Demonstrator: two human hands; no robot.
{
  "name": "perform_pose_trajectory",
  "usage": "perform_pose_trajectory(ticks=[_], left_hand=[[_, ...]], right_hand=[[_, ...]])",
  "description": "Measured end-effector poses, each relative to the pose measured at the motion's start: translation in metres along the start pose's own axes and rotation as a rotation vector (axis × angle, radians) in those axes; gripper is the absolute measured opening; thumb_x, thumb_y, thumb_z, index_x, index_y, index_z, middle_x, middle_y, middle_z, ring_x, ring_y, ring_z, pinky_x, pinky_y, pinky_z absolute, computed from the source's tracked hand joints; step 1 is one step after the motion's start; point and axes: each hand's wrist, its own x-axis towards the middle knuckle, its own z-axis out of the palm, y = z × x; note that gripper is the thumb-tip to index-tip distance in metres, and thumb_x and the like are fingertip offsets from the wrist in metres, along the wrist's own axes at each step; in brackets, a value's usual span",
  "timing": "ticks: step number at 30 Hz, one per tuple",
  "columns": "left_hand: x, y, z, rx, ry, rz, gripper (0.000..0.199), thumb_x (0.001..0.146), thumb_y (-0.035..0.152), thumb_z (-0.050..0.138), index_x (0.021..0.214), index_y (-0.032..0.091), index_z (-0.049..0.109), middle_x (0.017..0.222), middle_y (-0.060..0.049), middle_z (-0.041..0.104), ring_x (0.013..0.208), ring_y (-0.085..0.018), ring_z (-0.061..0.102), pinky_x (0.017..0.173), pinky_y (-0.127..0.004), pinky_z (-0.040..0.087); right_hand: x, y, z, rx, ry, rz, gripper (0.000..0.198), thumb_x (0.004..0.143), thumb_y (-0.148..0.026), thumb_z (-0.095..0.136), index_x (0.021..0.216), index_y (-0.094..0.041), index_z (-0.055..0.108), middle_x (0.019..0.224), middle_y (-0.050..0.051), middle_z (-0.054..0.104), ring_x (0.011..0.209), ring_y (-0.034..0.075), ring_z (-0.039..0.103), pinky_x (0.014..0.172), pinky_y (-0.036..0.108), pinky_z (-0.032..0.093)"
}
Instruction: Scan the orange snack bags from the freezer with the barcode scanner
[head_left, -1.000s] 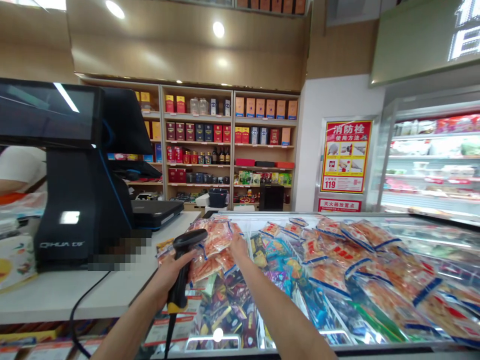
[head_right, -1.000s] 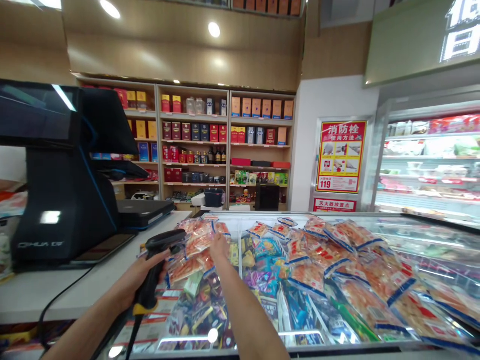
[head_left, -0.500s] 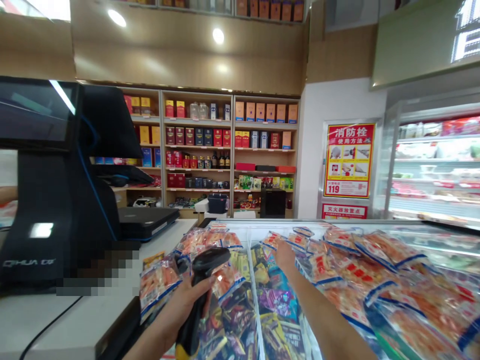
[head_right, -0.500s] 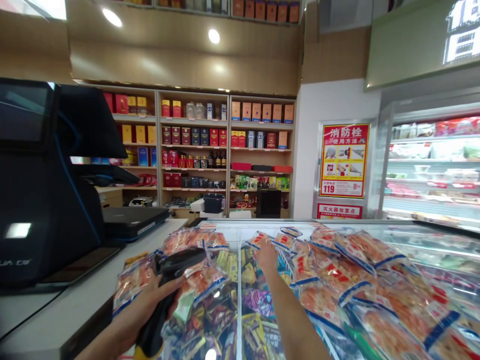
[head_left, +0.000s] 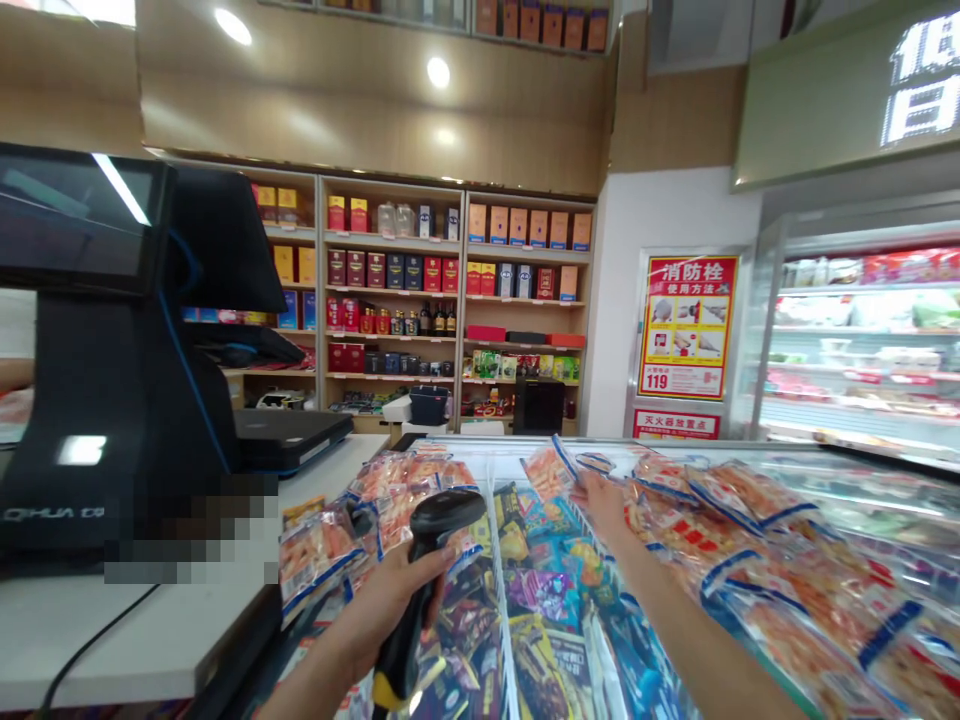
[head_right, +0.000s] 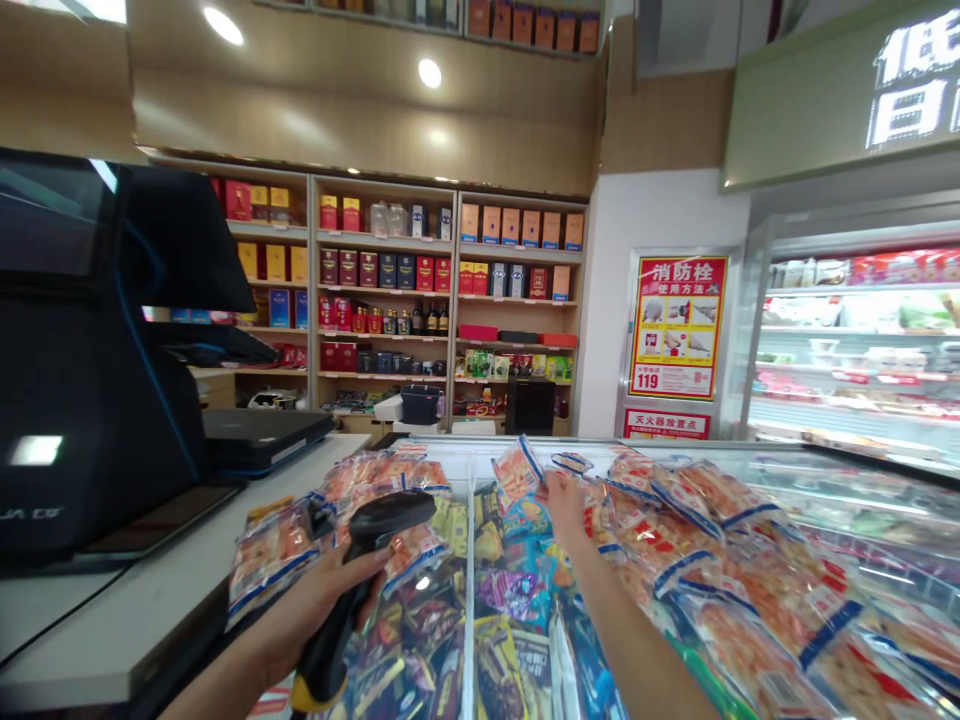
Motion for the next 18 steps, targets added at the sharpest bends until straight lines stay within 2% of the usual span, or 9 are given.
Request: perform_pose_trajectory(ticks=[3, 6, 13, 18], left_hand=[[-0.005, 0.002, 0.003, -0.013, -0.032, 0.029, 0.031, 0.064, 0.043, 0.052, 0.052, 0.016, 0.043, 0.037, 0.004, 0.044, 0.034, -0.006, 0.038, 0.039, -0.019, 0.029], [-0.01, 0.006, 0.008, -0.023, -0.098, 0.045, 0.03, 0.065, 0.043, 0.052, 0.053, 0.016, 0.044, 0.039, 0.004, 0.045, 0.035, -0.007, 0.039, 0.04, -0.02, 0.032], [-0.02, 0.018, 0.028, -0.012, -0.2, 0.018, 0.027, 0.064, 0.038, 0.053, 0.052, 0.016, 0.043, 0.037, 0.005, 0.044, 0.033, -0.006, 0.038, 0.038, -0.02, 0.031], [-0.02, 0.015, 0.034, -0.009, -0.241, 0.017, 0.024, 0.064, 0.037, 0.054, 0.057, 0.017, 0.042, 0.042, 0.006, 0.046, 0.034, -0.005, 0.039, 0.038, -0.019, 0.031]], right_hand=[[-0.008, -0.018, -0.013, 0.213, 0.001, 0.105, 0.017, 0.06, -0.035, 0.051, 0.06, -0.018, 0.05, 0.053, 0.0, 0.055, 0.053, 0.013, 0.056, 0.055, 0.029, 0.049], [-0.017, -0.031, -0.018, 0.273, -0.034, 0.138, 0.014, 0.056, -0.031, 0.055, 0.056, -0.017, 0.05, 0.049, -0.001, 0.055, 0.049, 0.012, 0.055, 0.052, 0.026, 0.049], [-0.025, -0.029, -0.014, 0.148, -0.049, 0.1, 0.016, 0.056, -0.032, 0.052, 0.057, -0.017, 0.052, 0.047, -0.002, 0.056, 0.046, 0.012, 0.055, 0.047, 0.026, 0.048], [-0.022, -0.023, -0.014, 0.081, -0.047, 0.047, 0.017, 0.056, -0.033, 0.052, 0.056, -0.016, 0.053, 0.047, -0.001, 0.056, 0.046, 0.013, 0.055, 0.043, 0.025, 0.046]])
